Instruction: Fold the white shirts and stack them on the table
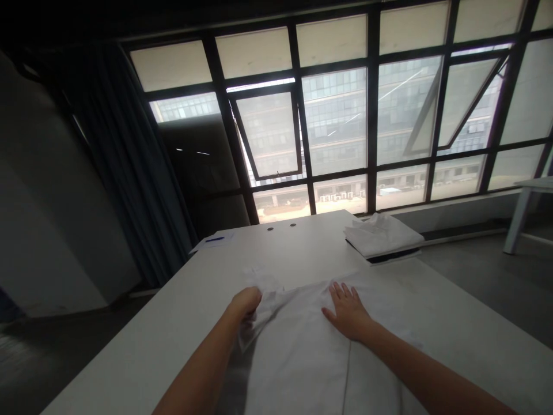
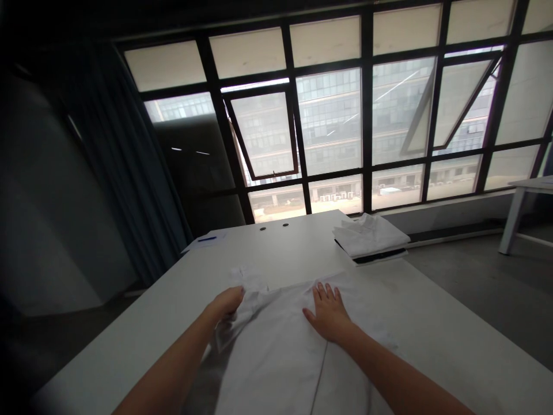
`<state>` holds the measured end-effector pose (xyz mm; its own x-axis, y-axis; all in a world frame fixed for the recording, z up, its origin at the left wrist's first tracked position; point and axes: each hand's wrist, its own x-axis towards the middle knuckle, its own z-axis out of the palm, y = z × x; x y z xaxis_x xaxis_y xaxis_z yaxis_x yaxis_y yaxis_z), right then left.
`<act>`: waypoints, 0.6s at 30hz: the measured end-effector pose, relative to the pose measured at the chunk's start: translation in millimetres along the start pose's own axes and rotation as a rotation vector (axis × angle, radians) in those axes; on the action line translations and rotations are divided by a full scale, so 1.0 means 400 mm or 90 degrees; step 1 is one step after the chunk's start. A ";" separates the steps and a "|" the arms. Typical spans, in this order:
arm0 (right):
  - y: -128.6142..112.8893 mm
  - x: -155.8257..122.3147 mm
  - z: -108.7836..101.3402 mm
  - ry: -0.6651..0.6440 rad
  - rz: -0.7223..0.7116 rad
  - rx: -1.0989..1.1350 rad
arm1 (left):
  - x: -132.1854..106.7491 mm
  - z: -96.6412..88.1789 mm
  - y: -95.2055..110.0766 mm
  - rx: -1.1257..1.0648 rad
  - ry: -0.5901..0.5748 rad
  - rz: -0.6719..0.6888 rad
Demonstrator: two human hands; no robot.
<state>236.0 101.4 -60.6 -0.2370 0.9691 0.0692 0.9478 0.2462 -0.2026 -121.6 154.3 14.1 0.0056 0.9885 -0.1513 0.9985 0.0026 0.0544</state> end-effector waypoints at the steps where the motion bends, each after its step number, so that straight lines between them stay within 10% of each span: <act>1: 0.001 0.000 0.001 -0.001 -0.001 0.004 | 0.000 0.004 -0.003 0.008 0.004 -0.003; 11: 0.007 0.004 0.009 0.008 -0.005 0.017 | -0.023 -0.006 -0.011 0.015 0.089 -0.054; 18: 0.007 0.002 0.010 0.042 -0.005 0.044 | -0.081 -0.199 0.011 -0.075 0.391 -0.112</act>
<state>237.8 102.8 -64.9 -0.2278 0.9644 0.1341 0.9284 0.2567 -0.2687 -121.7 134.5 97.8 -0.2240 0.8784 0.4222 0.9688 0.1538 0.1941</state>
